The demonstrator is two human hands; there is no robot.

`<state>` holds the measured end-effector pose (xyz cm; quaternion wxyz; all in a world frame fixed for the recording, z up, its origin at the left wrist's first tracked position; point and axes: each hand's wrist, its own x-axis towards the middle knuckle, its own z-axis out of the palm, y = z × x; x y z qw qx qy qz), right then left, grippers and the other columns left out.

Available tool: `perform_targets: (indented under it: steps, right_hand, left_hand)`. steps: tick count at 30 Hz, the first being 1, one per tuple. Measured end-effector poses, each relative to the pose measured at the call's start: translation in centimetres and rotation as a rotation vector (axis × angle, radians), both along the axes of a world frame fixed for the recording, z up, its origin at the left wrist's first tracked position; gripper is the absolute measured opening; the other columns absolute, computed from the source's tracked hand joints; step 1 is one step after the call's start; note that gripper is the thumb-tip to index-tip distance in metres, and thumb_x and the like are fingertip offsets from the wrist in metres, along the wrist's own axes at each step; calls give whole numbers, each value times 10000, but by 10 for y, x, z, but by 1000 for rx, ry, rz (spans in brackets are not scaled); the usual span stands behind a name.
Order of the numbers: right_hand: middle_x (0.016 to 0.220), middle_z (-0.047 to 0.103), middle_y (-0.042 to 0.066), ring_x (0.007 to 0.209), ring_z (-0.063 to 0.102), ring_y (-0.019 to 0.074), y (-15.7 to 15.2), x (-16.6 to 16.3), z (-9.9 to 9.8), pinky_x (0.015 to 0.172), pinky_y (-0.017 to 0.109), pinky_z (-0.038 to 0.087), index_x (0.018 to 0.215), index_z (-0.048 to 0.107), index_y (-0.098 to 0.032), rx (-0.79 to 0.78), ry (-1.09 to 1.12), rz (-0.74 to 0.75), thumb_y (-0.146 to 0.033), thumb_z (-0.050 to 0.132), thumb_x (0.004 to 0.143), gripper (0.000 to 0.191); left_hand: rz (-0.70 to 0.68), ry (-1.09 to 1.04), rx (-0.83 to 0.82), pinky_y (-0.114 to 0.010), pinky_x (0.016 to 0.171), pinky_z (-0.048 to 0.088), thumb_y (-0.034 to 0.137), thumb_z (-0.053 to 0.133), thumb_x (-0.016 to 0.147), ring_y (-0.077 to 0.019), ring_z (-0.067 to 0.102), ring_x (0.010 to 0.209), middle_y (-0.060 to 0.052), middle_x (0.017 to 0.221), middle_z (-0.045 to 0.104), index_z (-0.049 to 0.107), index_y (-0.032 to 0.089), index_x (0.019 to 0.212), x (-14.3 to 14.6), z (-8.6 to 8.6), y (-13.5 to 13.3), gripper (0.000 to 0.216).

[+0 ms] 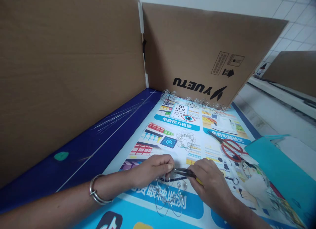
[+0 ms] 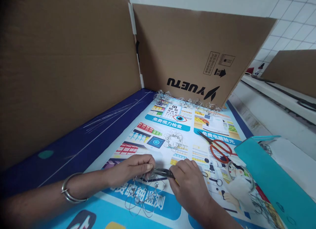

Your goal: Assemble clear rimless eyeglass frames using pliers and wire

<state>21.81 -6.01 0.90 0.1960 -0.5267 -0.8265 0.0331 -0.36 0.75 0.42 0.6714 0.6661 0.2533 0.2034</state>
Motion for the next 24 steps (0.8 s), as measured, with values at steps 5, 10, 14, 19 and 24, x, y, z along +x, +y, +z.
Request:
perform_targets:
  steps: [5, 10, 14, 19, 24]
  right_hand:
    - [823, 564, 40, 784, 458, 184, 3, -1, 1, 709, 316, 312, 862, 587, -201, 2, -39, 45, -226, 508, 831, 88]
    - [798, 547, 37, 766, 441, 178, 3, -2, 5, 693, 313, 294, 869, 584, -195, 47, -124, 68, -224, 499, 838, 95]
    - [779, 533, 34, 730, 421, 169, 2, -3, 9, 665, 310, 277, 869, 583, -187, 76, -201, 79, -212, 490, 842, 100]
    - [758, 521, 40, 711, 415, 170, 1, -4, 9, 654, 315, 269, 879, 585, -173, 149, -281, 86, -191, 461, 853, 127]
    - [758, 528, 49, 709, 420, 179, -2, -4, 9, 643, 318, 276, 900, 587, -154, 203, -335, 87, -149, 482, 832, 126]
  left_hand:
    - [-15, 8, 4, -238, 594, 332, 318, 433, 878, -108, 438, 628, 2, 686, 515, 503, 148, 775, 0, 0, 0, 210]
    - [-21, 30, 27, -239, 599, 342, 323, 422, 881, -113, 440, 636, 5, 679, 508, 506, 157, 767, 0, -1, 1, 218]
    - [-28, 40, 50, -243, 593, 348, 321, 420, 879, -120, 448, 643, -2, 679, 510, 511, 163, 758, 0, -1, 1, 218]
    - [-33, 48, 81, -237, 574, 342, 309, 418, 879, -118, 439, 619, 1, 669, 503, 506, 169, 754, 1, -1, 2, 207]
    - [-26, 111, 150, -228, 580, 342, 308, 409, 881, -117, 447, 627, 5, 681, 511, 495, 164, 742, 1, 1, 3, 218]
